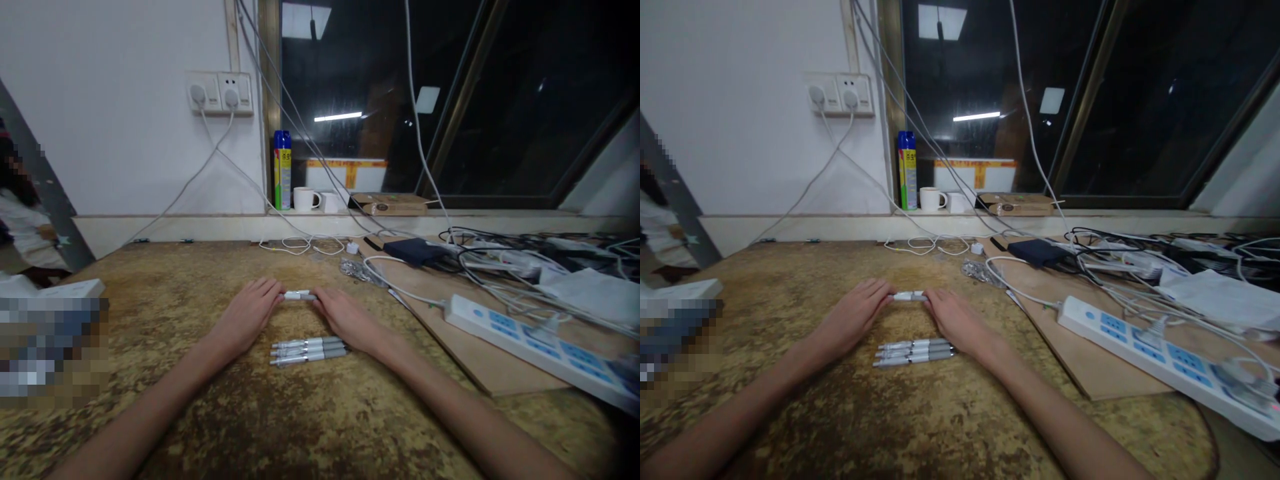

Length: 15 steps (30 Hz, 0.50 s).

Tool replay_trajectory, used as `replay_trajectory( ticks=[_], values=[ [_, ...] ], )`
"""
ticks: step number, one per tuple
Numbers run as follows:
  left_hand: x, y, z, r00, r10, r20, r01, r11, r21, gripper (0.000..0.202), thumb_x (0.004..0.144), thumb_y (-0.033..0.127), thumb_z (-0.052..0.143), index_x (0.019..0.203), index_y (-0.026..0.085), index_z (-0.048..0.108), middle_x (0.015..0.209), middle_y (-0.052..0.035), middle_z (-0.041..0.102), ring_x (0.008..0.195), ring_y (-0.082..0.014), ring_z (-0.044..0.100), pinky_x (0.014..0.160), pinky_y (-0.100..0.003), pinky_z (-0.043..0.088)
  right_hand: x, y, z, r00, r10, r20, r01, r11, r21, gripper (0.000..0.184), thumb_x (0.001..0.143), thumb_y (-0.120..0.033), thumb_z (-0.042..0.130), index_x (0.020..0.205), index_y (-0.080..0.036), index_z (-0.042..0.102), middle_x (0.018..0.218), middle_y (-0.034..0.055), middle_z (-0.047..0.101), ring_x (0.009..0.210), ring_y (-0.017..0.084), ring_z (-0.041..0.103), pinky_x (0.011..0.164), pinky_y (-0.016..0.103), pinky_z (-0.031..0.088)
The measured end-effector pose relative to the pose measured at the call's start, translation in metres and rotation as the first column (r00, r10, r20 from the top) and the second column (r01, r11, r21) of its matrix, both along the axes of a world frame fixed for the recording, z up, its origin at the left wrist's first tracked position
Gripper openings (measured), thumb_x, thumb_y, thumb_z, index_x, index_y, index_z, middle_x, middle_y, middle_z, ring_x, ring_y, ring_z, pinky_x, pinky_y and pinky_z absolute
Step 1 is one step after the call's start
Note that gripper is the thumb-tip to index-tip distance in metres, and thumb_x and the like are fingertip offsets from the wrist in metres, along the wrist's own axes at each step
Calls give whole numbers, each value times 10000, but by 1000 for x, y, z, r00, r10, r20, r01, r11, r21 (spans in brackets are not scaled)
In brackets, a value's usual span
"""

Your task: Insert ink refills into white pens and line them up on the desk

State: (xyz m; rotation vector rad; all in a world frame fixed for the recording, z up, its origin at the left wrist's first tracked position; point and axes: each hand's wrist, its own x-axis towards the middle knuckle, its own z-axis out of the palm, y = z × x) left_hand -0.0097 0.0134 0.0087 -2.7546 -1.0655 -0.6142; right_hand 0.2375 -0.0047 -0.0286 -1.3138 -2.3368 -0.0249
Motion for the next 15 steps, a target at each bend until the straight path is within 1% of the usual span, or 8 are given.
replay_trajectory(
  ticks=[2, 4, 7, 9, 13, 15],
  values=[
    [-1, -3, -1, 999, 25, -30, -25, 1000, -1, 300, 1112, 311, 313, 1084, 186, 585, 1080, -97, 664, 1000, -253, 594, 911, -396, 449, 0, -4, -1, 1000, 10, -23, -10, 1000, -21, 276, 1091, -311, 327, 1164, -192, 565, 1061, 132, 710, 975, 260, 649, 866, 378, 481],
    [-1, -6, -2, 999, 30, -37, -31, 999, -17, 334, 1116, 308, 287, 1093, 174, 593, 1076, -102, 670, 1006, -258, 599, 931, -412, 445, 1, -6, -2, 999, 6, -48, -8, 999, -37, 272, 1089, -313, 329, 1132, -195, 571, 1050, 130, 706, 960, 257, 640, 859, 373, 475],
    [1, -10, -2, 1000, 7, -12, -8, 999, -52, 352, 1120, 320, 272, 1139, 174, 592, 1116, -99, 671, 1056, -255, 606, 968, -410, 438, 3, -7, -1, 997, 0, -79, -5, 998, -60, 265, 1084, -311, 336, 1086, -197, 575, 1038, 125, 699, 954, 253, 634, 861, 366, 472],
    [2, -12, -2, 1000, -10, 5, 10, 998, -67, 333, 1119, 337, 295, 1169, 180, 584, 1154, -93, 669, 1081, -248, 608, 973, -393, 441, 3, -9, 0, 992, 6, -122, -17, 996, -90, 273, 1086, -320, 333, 1087, -196, 576, 1049, 121, 697, 967, 248, 636, 879, 363, 471],
    [3, -14, -3, 1000, -13, -12, 13, 999, -48, 308, 1112, 342, 334, 1181, 183, 588, 1175, -90, 683, 1077, -249, 625, 957, -386, 438, 4, -14, 4, 970, 47, -238, -86, 983, -160, 293, 1098, -351, 318, 1119, -210, 574, 1064, 86, 695, 984, 222, 640, 907, 348, 465],
    [3, -15, -3, 999, -4, -37, 3, 1000, -29, 325, 1115, 352, 315, 1182, 190, 589, 1168, -85, 695, 1056, -252, 635, 944, -396, 426, 4, -16, 5, 961, 60, -269, -106, 981, -160, 290, 1099, -351, 317, 1072, -215, 572, 1016, 71, 688, 938, 211, 637, 878, 335, 464]
  ],
)
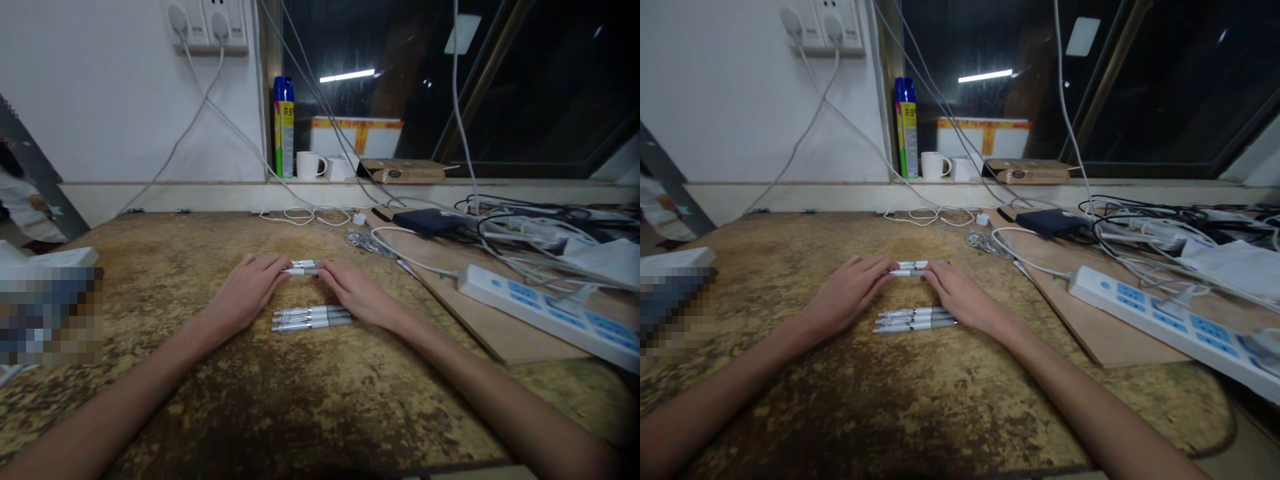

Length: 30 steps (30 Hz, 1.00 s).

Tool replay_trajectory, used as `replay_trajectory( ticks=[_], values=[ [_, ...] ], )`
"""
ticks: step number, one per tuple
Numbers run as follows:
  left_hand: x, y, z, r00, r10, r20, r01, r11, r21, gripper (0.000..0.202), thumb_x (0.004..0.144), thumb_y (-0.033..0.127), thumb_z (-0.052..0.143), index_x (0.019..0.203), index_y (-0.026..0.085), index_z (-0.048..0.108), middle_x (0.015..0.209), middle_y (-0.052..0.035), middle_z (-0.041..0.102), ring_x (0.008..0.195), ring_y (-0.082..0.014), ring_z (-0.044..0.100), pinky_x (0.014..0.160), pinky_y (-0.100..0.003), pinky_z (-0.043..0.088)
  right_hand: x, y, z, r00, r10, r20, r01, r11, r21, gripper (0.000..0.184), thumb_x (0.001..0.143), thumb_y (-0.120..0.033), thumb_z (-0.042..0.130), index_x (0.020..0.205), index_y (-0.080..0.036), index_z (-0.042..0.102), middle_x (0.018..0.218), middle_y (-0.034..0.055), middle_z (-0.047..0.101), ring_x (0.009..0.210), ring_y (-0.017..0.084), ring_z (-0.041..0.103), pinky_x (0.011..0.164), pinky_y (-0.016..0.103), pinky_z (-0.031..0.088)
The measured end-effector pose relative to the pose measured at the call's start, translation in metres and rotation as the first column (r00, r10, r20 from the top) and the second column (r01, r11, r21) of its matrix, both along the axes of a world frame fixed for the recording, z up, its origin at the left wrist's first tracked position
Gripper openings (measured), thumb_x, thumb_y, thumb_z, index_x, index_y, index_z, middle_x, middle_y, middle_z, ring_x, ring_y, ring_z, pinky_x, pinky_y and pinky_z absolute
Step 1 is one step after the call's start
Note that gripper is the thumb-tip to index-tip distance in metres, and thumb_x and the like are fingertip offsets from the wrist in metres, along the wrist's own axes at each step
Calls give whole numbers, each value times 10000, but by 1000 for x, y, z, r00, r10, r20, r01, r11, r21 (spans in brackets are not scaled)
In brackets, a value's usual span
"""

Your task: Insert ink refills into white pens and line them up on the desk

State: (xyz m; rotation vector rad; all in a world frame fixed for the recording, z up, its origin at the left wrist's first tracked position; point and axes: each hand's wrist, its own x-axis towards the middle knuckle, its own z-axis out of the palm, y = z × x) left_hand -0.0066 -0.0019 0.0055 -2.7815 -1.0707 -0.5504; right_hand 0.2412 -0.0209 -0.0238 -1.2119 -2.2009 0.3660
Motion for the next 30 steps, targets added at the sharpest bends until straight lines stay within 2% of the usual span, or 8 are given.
replay_trajectory(
  ticks=[4, 7, 12, 16, 25, 27, 30],
  values=[
    [3, -3, -1, 1000, 21, -4, -21, 1000, -3, 372, 1117, 357, 278, 1156, 187, 606, 1127, -86, 720, 1025, -262, 647, 960, -429, 410, 0, -1, 0, 1000, -4, 23, 2, 997, 74, 252, 1091, -307, 337, 954, -218, 530, 900, 61, 654, 815, 204, 592, 780, 322, 438],
    [5, -4, -3, 997, 58, 55, -54, 995, -84, 372, 1106, 352, 299, 1151, 194, 633, 1100, -83, 735, 985, -266, 654, 915, -422, 442, -2, 0, 1, 995, -48, 86, 35, 988, 148, 230, 1076, -252, 350, 908, -221, 504, 855, 63, 647, 760, 207, 553, 727, 321, 398],
    [5, -3, -4, 980, 115, 162, -69, 961, -267, 345, 1077, 387, 366, 1097, 233, 674, 1007, -55, 750, 903, -256, 668, 797, -377, 464, -2, -1, 2, 971, -112, 210, 56, 965, 257, 191, 1022, -133, 379, 914, -207, 518, 854, 66, 658, 787, 219, 561, 821, 354, 384],
    [6, -3, -1, 972, 142, 187, -72, 938, -339, 339, 1054, 381, 384, 1026, 235, 688, 875, -35, 740, 776, -229, 648, 705, -344, 435, 0, -3, 2, 958, -132, 254, 49, 950, 308, 205, 952, -45, 401, 945, -203, 531, 872, 66, 655, 840, 229, 574, 864, 357, 377],
    [10, -1, -1, 956, 124, 266, 3, 902, -432, 376, 1024, 400, 388, 929, 207, 697, 885, -40, 739, 817, -223, 646, 748, -328, 467, 4, -6, 6, 943, -125, 307, -7, 918, 397, 209, 951, -28, 405, 961, -196, 528, 859, 61, 629, 826, 229, 550, 824, 345, 375],
    [10, 0, -1, 954, 117, 276, 26, 884, -466, 392, 1018, 415, 387, 878, 197, 680, 803, -36, 697, 743, -203, 609, 684, -302, 453, 4, -7, 7, 940, -130, 316, -11, 914, 406, 214, 964, -31, 396, 959, -200, 527, 848, 63, 624, 830, 235, 546, 809, 345, 373],
    [12, 1, -1, 946, 118, 302, 78, 821, -565, 423, 1024, 441, 371, 795, 195, 628, 675, -18, 593, 603, -163, 508, 565, -272, 390, 5, -8, 11, 932, -132, 337, -30, 899, 437, 237, 974, -20, 377, 951, -199, 531, 858, 74, 625, 834, 239, 541, 799, 348, 372]
  ],
)
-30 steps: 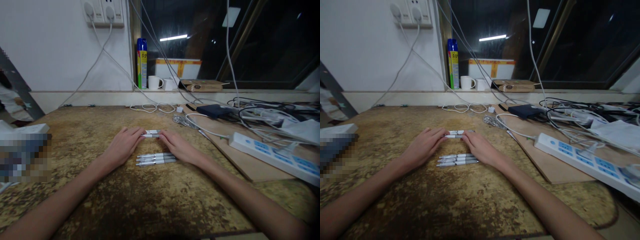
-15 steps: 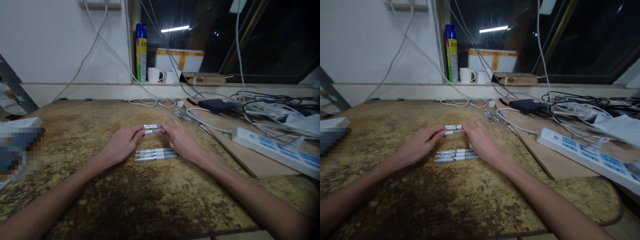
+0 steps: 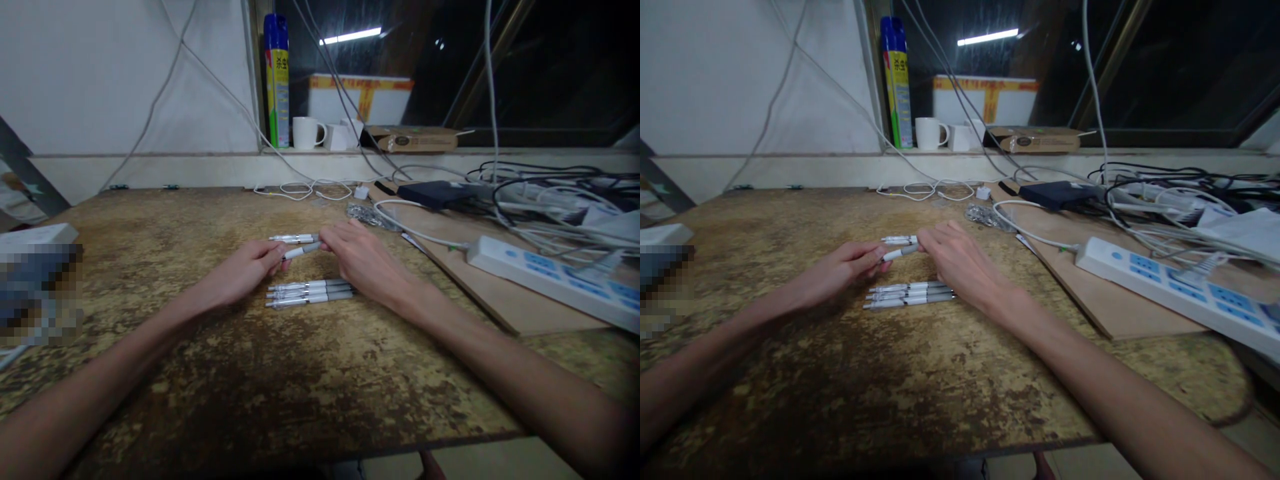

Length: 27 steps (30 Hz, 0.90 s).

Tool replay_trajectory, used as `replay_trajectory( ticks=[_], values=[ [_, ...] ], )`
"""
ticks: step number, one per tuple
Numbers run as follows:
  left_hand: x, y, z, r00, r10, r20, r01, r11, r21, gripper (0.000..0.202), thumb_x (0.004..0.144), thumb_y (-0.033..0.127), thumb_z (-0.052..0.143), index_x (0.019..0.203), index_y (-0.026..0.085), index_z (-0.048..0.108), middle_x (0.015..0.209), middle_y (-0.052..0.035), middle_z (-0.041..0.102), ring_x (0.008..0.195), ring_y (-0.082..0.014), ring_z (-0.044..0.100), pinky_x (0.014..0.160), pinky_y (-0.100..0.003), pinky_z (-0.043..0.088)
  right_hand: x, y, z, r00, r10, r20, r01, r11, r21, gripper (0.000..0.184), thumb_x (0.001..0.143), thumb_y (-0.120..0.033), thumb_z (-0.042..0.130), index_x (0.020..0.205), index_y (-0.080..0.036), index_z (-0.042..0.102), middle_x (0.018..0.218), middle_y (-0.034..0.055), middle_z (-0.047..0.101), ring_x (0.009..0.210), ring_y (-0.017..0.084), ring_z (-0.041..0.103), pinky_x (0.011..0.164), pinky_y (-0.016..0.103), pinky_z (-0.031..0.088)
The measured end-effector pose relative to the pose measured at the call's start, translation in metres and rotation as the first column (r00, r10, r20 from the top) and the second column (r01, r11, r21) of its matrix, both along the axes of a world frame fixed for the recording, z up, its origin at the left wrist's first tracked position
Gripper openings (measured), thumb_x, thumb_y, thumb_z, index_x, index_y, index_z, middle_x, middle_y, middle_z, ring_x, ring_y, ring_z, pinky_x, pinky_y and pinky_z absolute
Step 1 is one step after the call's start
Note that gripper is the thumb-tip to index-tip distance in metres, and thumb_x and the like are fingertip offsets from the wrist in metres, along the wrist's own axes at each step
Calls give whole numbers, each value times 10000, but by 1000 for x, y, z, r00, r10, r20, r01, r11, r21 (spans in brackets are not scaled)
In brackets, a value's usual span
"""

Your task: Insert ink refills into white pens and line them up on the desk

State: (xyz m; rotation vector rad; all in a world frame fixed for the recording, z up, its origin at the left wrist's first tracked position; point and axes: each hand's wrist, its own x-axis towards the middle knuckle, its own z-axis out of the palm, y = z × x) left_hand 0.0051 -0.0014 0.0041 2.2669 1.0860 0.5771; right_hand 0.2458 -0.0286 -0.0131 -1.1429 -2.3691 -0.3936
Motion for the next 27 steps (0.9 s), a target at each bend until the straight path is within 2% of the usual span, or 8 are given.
replay_trajectory(
  ticks=[3, 6, 10, 12, 14, 17, 21, 27],
  values=[
    [0, -1, 1, 999, -24, 43, 25, 999, -22, 419, 1046, 438, 358, 845, 193, 632, 671, -9, 567, 582, -150, 482, 550, -269, 370, 2, 1, 3, 1000, 15, -11, -15, 1000, 8, 198, 1008, -74, 388, 956, -194, 537, 892, 86, 628, 845, 241, 544, 802, 355, 384],
    [-1, -3, 3, 999, -36, 32, 32, 994, 100, 383, 1060, 417, 378, 925, 186, 652, 737, -3, 603, 654, -157, 529, 619, -271, 400, 4, 3, 4, 990, 47, -133, -55, 997, -55, 169, 1056, -196, 394, 972, -198, 540, 914, 86, 629, 861, 237, 560, 794, 347, 415],
    [-3, -8, 5, 1000, 0, -12, 3, 966, 260, 366, 1072, 390, 400, 885, 180, 634, 784, 8, 639, 718, -159, 564, 720, -280, 413, 3, 0, 7, 938, 107, -329, -165, 974, -155, 142, 1048, -269, 476, 1094, -189, 584, 1036, 85, 675, 932, 221, 608, 841, 341, 462],
    [-3, -9, 5, 999, 15, -40, -2, 953, 304, 360, 1074, 380, 411, 865, 180, 625, 783, 10, 645, 729, -161, 571, 739, -285, 406, 1, -3, 8, 904, 82, -419, -188, 958, -218, 185, 1021, -315, 556, 1142, -189, 616, 1055, 70, 707, 915, 208, 635, 819, 325, 481],
    [-2, -10, 3, 998, 18, -66, 4, 945, 328, 350, 1073, 369, 419, 859, 181, 623, 791, 5, 655, 745, -168, 579, 745, -291, 400, -2, -5, 9, 886, 12, -463, -171, 938, -302, 217, 1022, -362, 558, 1093, -191, 672, 944, 41, 732, 827, 193, 651, 741, 305, 477],
    [-1, -11, 2, 997, 18, -80, 11, 937, 350, 349, 1073, 366, 417, 856, 184, 621, 805, -4, 666, 765, -177, 590, 746, -298, 395, -4, -5, 8, 867, -12, -498, -188, 918, -349, 206, 1014, -331, 565, 1011, -191, 715, 880, 27, 743, 795, 185, 662, 723, 301, 479],
    [0, -11, 1, 996, 19, -82, 11, 937, 349, 366, 1075, 390, 409, 851, 184, 612, 813, -13, 668, 779, -189, 606, 738, -305, 393, -5, -2, 6, 795, 86, -600, -313, 906, -284, 179, 911, -300, 704, 1063, -204, 693, 1046, 55, 748, 961, 208, 677, 872, 346, 518],
    [-2, -10, -1, 996, -6, -89, 38, 930, 366, 357, 1073, 408, 423, 876, 187, 622, 830, -18, 674, 805, -202, 609, 755, -316, 393, -7, -3, 5, 770, 11, -638, -335, 858, -389, 157, 967, -307, 616, 1029, -199, 713, 974, 53, 762, 917, 202, 704, 850, 352, 532]
  ],
)
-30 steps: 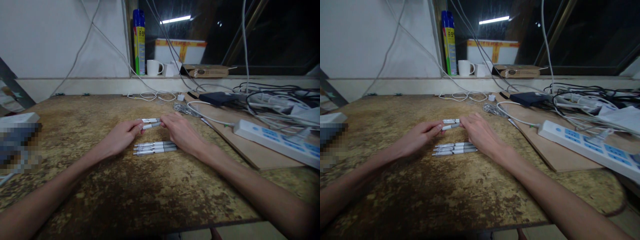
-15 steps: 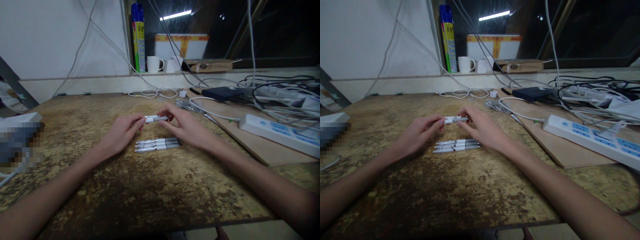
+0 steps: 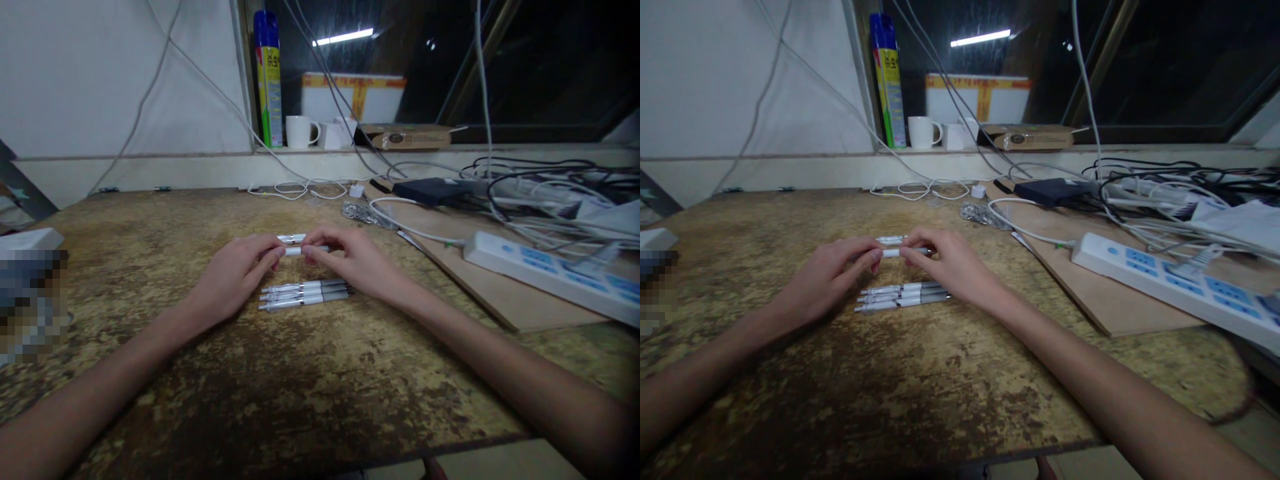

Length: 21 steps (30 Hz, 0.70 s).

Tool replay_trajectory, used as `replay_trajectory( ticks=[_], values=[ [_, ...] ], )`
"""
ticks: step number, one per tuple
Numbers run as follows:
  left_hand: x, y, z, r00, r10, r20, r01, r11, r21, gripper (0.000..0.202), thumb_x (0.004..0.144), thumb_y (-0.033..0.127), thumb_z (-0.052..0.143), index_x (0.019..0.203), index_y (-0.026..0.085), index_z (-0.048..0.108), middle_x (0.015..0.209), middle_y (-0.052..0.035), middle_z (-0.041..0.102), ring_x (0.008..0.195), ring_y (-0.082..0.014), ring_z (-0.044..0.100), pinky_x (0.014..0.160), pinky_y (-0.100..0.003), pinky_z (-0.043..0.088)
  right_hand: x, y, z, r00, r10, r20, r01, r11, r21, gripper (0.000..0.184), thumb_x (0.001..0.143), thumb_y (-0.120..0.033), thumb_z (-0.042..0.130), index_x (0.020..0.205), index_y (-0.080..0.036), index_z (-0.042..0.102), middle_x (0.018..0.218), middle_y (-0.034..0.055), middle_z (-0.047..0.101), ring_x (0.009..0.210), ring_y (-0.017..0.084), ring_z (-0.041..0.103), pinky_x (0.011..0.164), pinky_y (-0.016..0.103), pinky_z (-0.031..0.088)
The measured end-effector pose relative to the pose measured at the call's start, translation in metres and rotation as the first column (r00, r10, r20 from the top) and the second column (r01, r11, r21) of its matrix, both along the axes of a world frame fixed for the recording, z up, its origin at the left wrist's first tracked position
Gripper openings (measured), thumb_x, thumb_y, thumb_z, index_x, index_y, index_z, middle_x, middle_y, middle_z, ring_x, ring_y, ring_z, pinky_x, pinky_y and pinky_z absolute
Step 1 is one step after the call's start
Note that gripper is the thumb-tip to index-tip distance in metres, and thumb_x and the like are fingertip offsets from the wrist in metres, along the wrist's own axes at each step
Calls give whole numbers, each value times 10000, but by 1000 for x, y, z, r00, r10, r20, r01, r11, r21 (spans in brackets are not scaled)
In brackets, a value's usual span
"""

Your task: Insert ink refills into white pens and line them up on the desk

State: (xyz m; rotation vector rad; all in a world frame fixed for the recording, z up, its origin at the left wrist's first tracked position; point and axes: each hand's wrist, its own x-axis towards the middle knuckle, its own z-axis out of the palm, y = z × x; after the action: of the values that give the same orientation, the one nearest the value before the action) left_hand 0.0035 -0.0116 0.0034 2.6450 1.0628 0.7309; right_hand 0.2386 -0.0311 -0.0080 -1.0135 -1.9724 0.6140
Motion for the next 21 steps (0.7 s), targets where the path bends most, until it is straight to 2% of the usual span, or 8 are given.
replay_trajectory(
  ticks=[2, 4, 9, 12, 15, 19, 21],
  values=[
    [0, -1, 0, 1000, 0, -1, 0, 1000, -4, 364, 1074, 408, 419, 865, 186, 619, 830, -21, 672, 815, -205, 611, 756, -317, 395, -1, 0, -1, 1000, 13, -2, -13, 999, 52, 118, 916, -265, 675, 1012, -201, 703, 998, 47, 757, 946, 203, 697, 879, 354, 528],
    [1, -2, 1, 1000, 2, 2, -2, 1000, -11, 365, 1073, 399, 417, 852, 186, 614, 825, -21, 667, 816, -203, 611, 756, -315, 398, -2, 1, -2, 1000, 6, -11, -5, 995, 97, 153, 880, -265, 717, 1018, -203, 693, 1022, 47, 750, 964, 206, 688, 889, 354, 524],
    [3, -5, 2, 1000, 9, 15, -9, 1000, -10, 348, 1071, 378, 423, 862, 185, 623, 841, -23, 671, 828, -200, 614, 763, -313, 400, -2, 2, -3, 998, -8, -58, 8, 1000, 2, 189, 965, -352, 617, 1001, -190, 707, 924, 48, 750, 857, 191, 696, 796, 335, 530],
    [2, -5, 2, 1000, 8, 14, -7, 1000, -13, 351, 1070, 384, 426, 865, 184, 630, 844, -24, 674, 825, -200, 615, 758, -312, 400, 0, 3, -2, 998, 19, -58, -15, 998, 58, 127, 914, -293, 683, 994, -197, 707, 993, 48, 752, 936, 199, 695, 867, 347, 530],
    [1, -4, 1, 1000, 1, 19, -1, 1000, -15, 362, 1071, 392, 428, 853, 184, 628, 820, -15, 672, 799, -192, 613, 747, -306, 396, 0, 2, -1, 997, 19, -72, -13, 996, 86, 162, 889, -285, 714, 1029, -204, 702, 1057, 50, 746, 983, 201, 686, 897, 350, 528],
    [1, -4, 1, 1000, -5, 16, 5, 1000, -18, 378, 1076, 393, 422, 843, 183, 633, 796, -7, 671, 786, -185, 615, 748, -300, 392, -2, 0, -2, 998, 9, -64, -10, 1000, -15, 188, 977, -339, 595, 984, -192, 713, 880, 34, 746, 831, 181, 691, 790, 330, 531],
    [1, -4, 1, 1000, 0, 13, 1, 1000, -22, 381, 1078, 389, 419, 845, 183, 639, 797, -6, 677, 780, -182, 616, 745, -299, 388, -3, -1, -3, 998, 12, -64, -12, 1000, -1, 142, 959, -302, 621, 993, -197, 711, 903, 33, 752, 853, 183, 696, 813, 336, 533]
  ],
)
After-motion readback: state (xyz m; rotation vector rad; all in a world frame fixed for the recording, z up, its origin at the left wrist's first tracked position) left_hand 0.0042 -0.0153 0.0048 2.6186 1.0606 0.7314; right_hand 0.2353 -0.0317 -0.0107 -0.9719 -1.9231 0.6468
